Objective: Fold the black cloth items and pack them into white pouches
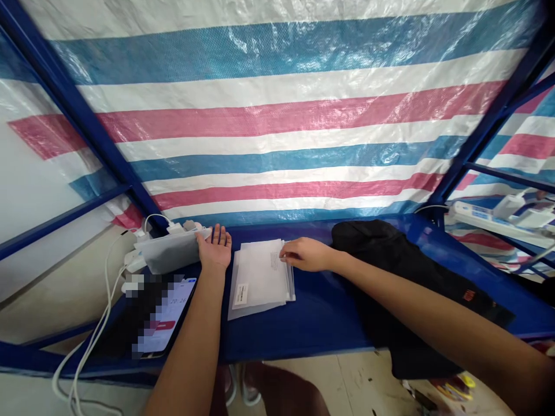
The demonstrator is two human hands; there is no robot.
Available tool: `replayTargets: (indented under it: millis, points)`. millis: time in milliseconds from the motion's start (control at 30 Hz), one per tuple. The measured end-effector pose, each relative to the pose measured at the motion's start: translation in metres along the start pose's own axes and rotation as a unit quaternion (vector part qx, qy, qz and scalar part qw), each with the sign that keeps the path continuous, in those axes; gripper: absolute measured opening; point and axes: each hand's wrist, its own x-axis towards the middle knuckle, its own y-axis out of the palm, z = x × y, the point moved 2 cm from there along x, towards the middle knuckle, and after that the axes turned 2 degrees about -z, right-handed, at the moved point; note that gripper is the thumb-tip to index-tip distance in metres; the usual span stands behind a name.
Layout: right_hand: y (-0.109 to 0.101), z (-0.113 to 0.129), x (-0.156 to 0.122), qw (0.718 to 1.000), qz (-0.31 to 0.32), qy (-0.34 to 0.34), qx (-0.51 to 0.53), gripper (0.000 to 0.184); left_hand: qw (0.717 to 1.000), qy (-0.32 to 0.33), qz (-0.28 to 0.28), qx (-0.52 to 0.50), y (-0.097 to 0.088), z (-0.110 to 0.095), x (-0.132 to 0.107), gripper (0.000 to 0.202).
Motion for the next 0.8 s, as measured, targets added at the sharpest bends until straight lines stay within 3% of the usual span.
replayTargets:
  millis: [133,267,433,533,633,700,800]
  points:
    - [0.036,-0.036,0.017,0.995,-0.056,0.076,0.015,0.014,0.999,0.036,-0.011,0.006,-0.001,0.004,0.006,0.033]
    - [0.042,-0.042,0.008,0.992,-0.067,0.089,0.064,0.015,0.995,0.086,-0.015,0.040,0.002,0.005,-0.001,0.021]
    - [0.042,-0.035,0.006,0.994,-0.072,0.073,0.028,0.009,0.977,0.138,0.104,0.127,0.016,0.007,-0.019,0.024]
    - [0.044,-0.031,0.006,0.996,-0.068,0.061,-0.013,0.022,0.940,0.160,0.178,0.241,0.021,0.011,-0.025,0.025]
    - [0.043,-0.029,0.004,0.996,-0.073,0.043,-0.008,0.029,0.881,0.199,0.232,0.361,0.021,0.015,-0.028,0.031]
    - [0.040,-0.028,0.001,0.995,-0.090,0.033,0.010,0.029,0.844,0.205,0.266,0.418,0.020,0.019,-0.030,0.039]
    - [0.038,-0.028,-0.001,0.990,-0.136,0.028,0.025,0.016,0.813,0.181,0.308,0.461,0.022,0.027,-0.033,0.043]
